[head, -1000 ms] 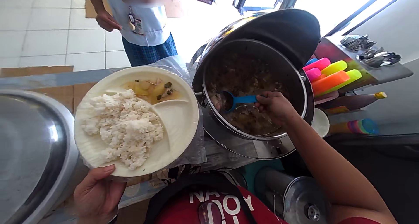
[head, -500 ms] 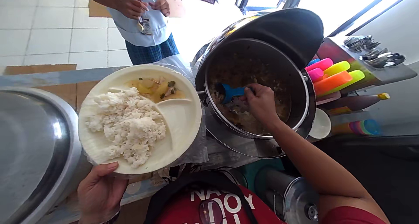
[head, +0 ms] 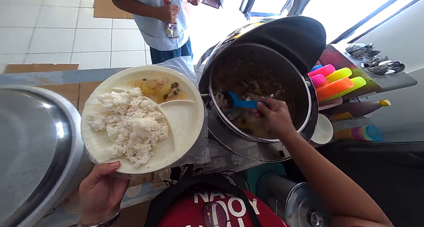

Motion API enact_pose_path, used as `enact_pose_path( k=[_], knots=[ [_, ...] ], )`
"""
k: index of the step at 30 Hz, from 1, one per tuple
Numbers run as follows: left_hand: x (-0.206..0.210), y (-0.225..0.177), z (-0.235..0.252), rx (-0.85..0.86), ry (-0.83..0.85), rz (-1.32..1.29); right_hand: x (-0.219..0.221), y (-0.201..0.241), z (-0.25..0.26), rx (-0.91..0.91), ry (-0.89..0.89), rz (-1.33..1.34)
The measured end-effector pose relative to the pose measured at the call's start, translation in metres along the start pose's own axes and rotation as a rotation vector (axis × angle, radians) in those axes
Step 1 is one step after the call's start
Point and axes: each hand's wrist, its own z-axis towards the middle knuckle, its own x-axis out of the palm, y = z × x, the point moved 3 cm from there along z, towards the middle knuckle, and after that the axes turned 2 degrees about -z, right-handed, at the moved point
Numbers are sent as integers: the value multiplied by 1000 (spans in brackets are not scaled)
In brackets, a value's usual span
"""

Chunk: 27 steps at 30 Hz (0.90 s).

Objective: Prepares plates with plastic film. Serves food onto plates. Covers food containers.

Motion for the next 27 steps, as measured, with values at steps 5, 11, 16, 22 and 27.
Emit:
enact_pose_path(
  k=[5, 11, 16, 22, 27],
  knots=[
    [7, 2, -2, -3, 5, 15, 20, 11, 12, 42, 23, 95],
    [5, 3, -6, -14, 5, -4, -1, -17, 31, 370, 14, 494],
    [9, 4, -7, -24, -7, -4, -11, -34, 33, 467, -25, 642],
    [16, 8, -8, -63, -34, -18, -42, -22, 30, 345, -113, 647],
    [30, 10, -7, -93, -52, -19, -60, 26, 21, 175, -105, 674]
  ],
)
